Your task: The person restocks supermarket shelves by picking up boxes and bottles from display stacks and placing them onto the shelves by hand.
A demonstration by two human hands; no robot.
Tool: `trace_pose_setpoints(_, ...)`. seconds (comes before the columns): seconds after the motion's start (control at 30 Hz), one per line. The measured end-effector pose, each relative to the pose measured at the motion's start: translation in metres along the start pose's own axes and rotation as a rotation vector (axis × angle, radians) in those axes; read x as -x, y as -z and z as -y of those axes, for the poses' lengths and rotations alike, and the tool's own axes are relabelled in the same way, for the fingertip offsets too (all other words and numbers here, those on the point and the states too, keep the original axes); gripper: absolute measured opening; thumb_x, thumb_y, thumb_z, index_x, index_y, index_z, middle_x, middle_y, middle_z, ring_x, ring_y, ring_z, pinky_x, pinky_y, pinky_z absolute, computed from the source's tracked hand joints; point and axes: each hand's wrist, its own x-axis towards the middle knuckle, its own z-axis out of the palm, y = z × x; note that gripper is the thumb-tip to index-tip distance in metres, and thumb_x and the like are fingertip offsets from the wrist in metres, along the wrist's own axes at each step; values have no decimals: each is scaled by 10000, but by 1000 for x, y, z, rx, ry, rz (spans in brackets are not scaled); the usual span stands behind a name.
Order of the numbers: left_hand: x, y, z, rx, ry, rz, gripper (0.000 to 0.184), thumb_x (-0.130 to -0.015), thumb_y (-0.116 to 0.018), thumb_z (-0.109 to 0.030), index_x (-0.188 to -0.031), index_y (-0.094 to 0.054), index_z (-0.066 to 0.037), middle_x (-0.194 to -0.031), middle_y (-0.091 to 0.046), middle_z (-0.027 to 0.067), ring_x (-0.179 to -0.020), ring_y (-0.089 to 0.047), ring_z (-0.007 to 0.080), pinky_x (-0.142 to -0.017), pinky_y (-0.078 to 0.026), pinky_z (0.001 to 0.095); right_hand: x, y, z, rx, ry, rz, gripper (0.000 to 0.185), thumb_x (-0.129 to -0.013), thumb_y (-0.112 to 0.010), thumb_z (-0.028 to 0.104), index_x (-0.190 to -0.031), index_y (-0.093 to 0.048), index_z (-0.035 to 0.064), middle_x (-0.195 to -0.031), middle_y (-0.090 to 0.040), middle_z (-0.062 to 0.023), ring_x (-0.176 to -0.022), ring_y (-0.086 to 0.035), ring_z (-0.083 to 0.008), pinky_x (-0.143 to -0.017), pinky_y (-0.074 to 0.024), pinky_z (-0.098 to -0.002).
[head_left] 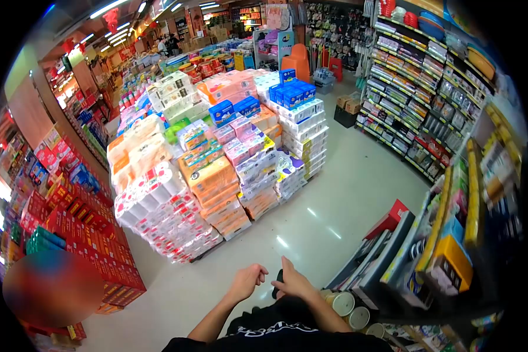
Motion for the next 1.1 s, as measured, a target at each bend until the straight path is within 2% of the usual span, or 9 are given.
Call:
trace_pose_setpoints(0.2, -139, -8, -10, 100, 75, 125, 446, -1078, -333, -354, -1075, -616, -9, -859, -615, 41, -771, -551, 122, -735, -470, 273, -130, 103, -39, -63, -5, -130, 926, -844, -705, 350, -1459, -200, -124, -1451, -337, -364, -1313, -424, -477, -1063, -414, -454)
trace_pose_setpoints(0.4, -268, 12, -17, 78, 75, 59, 449, -1073, -365, -353, -1179, -589, 20, -1016, -631, 67, -918, -575, 149, -844, -474, 291, -242, 174, -68, -56, -15, -186, 908, -847, -703, 342, -1457, -211, -116, -1439, -360, -361, -1322, -418, -469, -1082, -394, -446)
trace_pose_setpoints(0.53, -368, 33, -3, 89, 34, -61, 459, -1063, -407, -341, -1303, -529, 30, -1162, -632, 113, -1042, -585, 190, -934, -461, 313, -326, 207, -95, -38, -37, -183, 911, -841, -715, 338, -1457, -215, -109, -1439, -363, -356, -1324, -412, -472, -1084, -391, -451)
trace_pose_setpoints(0.63, -446, 50, 8, 125, 52, -188, 478, -1060, -413, -350, -1329, -506, 34, -1199, -630, 124, -1045, -585, 188, -945, -457, 316, -393, 232, -115, -11, -56, -164, 910, -837, -725, 326, -1458, -217, -103, -1446, -364, -347, -1329, -406, -470, -1089, -384, -453)
trace_pose_setpoints(0.8, -585, 85, -4, 197, 71, -300, 557, -1051, -438, -368, -1431, -401, 38, -1369, -535, 194, -1272, -503, 271, -1065, -375, 346, -501, 299, -118, 27, -25, -98, 893, -837, -726, 303, -1458, -226, -100, -1448, -367, -341, -1332, -407, -460, -1095, -376, -453)
trace_pose_setpoints(0.9, -662, 98, -47, 271, 3, -449, 589, -1044, -452, -376, -1431, -385, 63, -1369, -521, 223, -1285, -482, 288, -1094, -345, 358, -570, 332, -131, 57, 61, -122, 877, -818, -736, 271, -1424, -248, -134, -1419, -387, -351, -1321, -403, -477, -1089, -373, -457)
trace_pose_setpoints(1.03, -768, 121, -27, 352, 39, -625, 668, -1026, -475, -395, -1493, -300, 49, -1388, -501, 193, -1263, -479, 253, -1042, -388, 335, -665, 356, -157, -33, 65, -118, 843, -824, -737, 272, -1412, -289, -135, -1421, -396, -345, -1331, -401, -457, -1093, -364, -456)
trace_pose_setpoints(1.07, -791, 130, -32, 321, 64, -660, 681, -1016, -490, -387, -1495, -291, 54, -1381, -501, 197, -1253, -482, 254, -1040, -387, 334, -697, 351, -177, -33, 104, -127, 771, -807, -767, 219, -1398, -356, -55, -1344, -485, -272, -1182, -547, -360, -1004, -443, -405)
trace_pose_setpoints(1.1, -821, 146, -40, 289, 69, -699, 695, -1005, -506, -380, -1496, -282, 59, -1374, -500, 200, -1243, -484, 256, -1039, -387, 333, -736, 343, -196, -165, 191, -113, 756, -806, -767, 218, -1385, -366, -55, -1326, -502, -259, -1165, -557, -339, -986, -454, -401)
